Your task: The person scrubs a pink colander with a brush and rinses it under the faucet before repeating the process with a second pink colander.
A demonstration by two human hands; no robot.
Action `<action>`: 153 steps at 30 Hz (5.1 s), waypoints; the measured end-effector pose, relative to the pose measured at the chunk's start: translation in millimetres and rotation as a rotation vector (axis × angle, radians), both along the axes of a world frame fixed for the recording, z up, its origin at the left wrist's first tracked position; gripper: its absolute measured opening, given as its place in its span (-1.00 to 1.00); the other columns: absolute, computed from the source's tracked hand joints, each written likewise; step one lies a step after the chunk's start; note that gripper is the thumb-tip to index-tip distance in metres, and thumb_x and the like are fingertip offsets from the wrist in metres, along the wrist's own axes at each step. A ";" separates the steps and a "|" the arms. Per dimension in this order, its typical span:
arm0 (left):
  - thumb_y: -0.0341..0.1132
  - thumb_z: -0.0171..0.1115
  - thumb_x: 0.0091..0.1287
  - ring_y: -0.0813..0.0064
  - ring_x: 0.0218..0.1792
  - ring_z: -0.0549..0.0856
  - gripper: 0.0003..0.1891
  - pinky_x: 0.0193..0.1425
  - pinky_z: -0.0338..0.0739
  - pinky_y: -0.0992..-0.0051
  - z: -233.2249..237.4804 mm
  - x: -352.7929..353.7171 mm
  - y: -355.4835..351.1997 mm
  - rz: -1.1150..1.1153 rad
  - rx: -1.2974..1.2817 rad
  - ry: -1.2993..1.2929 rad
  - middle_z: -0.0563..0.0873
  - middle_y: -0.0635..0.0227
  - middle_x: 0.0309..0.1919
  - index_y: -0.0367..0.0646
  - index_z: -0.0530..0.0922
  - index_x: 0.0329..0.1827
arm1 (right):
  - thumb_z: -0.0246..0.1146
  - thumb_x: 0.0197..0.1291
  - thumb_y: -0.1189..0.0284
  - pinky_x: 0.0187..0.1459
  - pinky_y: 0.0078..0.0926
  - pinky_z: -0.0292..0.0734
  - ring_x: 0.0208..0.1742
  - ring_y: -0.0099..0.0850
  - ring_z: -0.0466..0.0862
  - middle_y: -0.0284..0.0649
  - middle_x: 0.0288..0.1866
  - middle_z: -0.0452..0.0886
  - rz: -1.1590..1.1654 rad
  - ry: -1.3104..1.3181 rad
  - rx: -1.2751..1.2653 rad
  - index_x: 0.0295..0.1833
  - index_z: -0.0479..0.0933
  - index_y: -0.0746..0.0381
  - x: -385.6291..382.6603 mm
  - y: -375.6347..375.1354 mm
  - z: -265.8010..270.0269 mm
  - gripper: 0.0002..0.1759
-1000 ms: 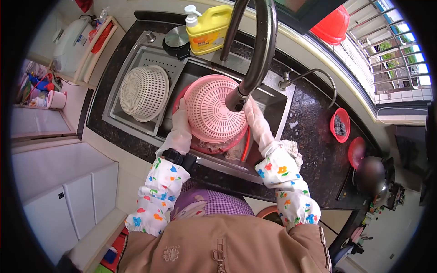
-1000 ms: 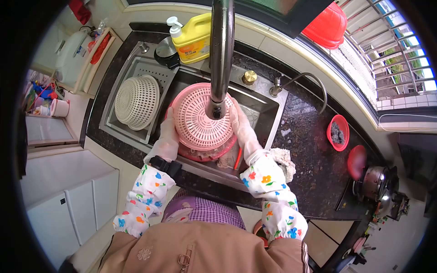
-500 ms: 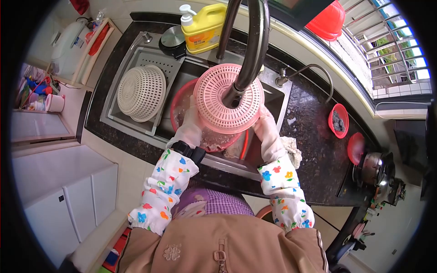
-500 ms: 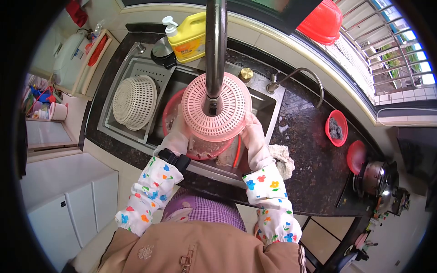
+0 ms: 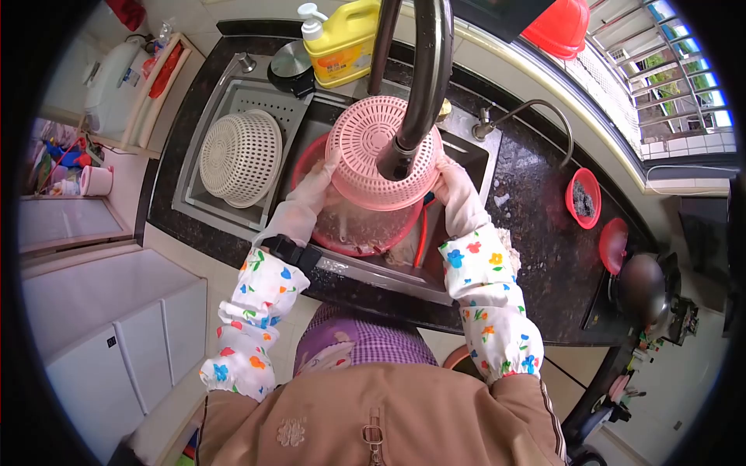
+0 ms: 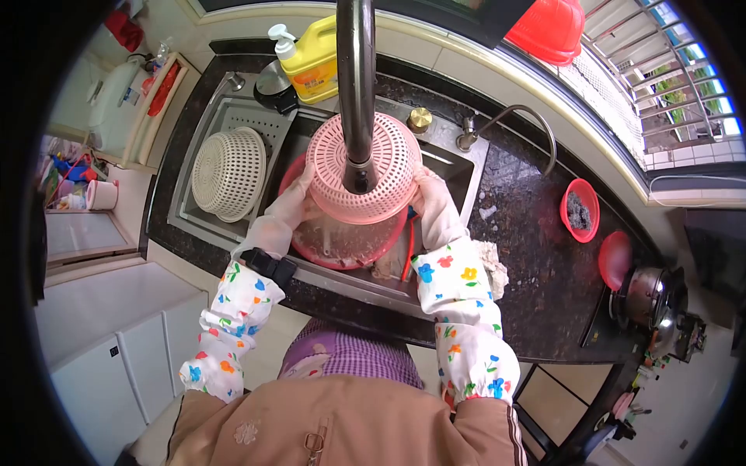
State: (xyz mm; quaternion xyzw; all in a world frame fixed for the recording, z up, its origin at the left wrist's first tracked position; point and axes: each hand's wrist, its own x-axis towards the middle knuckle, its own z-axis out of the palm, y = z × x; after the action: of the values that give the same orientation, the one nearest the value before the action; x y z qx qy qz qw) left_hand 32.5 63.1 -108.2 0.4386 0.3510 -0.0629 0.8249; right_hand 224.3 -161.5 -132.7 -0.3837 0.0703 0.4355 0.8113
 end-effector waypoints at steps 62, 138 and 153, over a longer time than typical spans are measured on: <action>-0.34 0.12 0.45 0.52 0.07 0.61 -0.61 0.20 0.46 0.53 37.3 -99.4 -11.3 0.130 1.014 -0.135 0.63 0.26 0.11 -0.22 0.43 0.30 | 0.07 0.41 0.33 0.08 -0.33 0.59 -0.03 -0.36 0.67 -0.19 -0.02 0.66 -0.006 -0.068 0.071 0.05 0.49 0.34 -23.8 -46.6 -4.9 -0.70; -0.19 -0.07 0.52 0.66 -0.24 0.59 -0.70 -0.08 0.45 0.67 63.2 -29.2 -50.5 -0.074 0.205 -0.120 0.62 0.46 -0.17 -0.20 0.53 0.03 | 0.28 0.18 0.29 -0.07 -0.25 0.54 -0.19 -0.18 0.67 -0.14 -0.29 0.64 0.050 -1.051 -0.675 -0.15 0.64 0.26 -178.6 -89.9 37.7 -0.74; -0.11 0.02 0.46 0.37 0.11 0.59 -0.57 0.21 0.47 0.40 -40.6 -13.2 -46.9 -0.282 0.059 -0.028 0.57 0.20 0.17 -0.18 0.42 0.27 | 0.10 0.17 0.34 -0.12 -0.10 0.54 -0.15 0.03 0.65 0.00 -0.21 0.66 -0.057 -0.801 -1.316 -0.10 0.59 0.16 -217.5 -183.0 35.4 -0.75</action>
State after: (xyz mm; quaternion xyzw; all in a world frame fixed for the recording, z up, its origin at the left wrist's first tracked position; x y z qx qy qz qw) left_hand 19.3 16.1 -148.8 0.5084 0.2759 -0.1618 0.7995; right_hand 6.8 -344.6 -97.3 -0.9135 0.0258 0.1109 0.3906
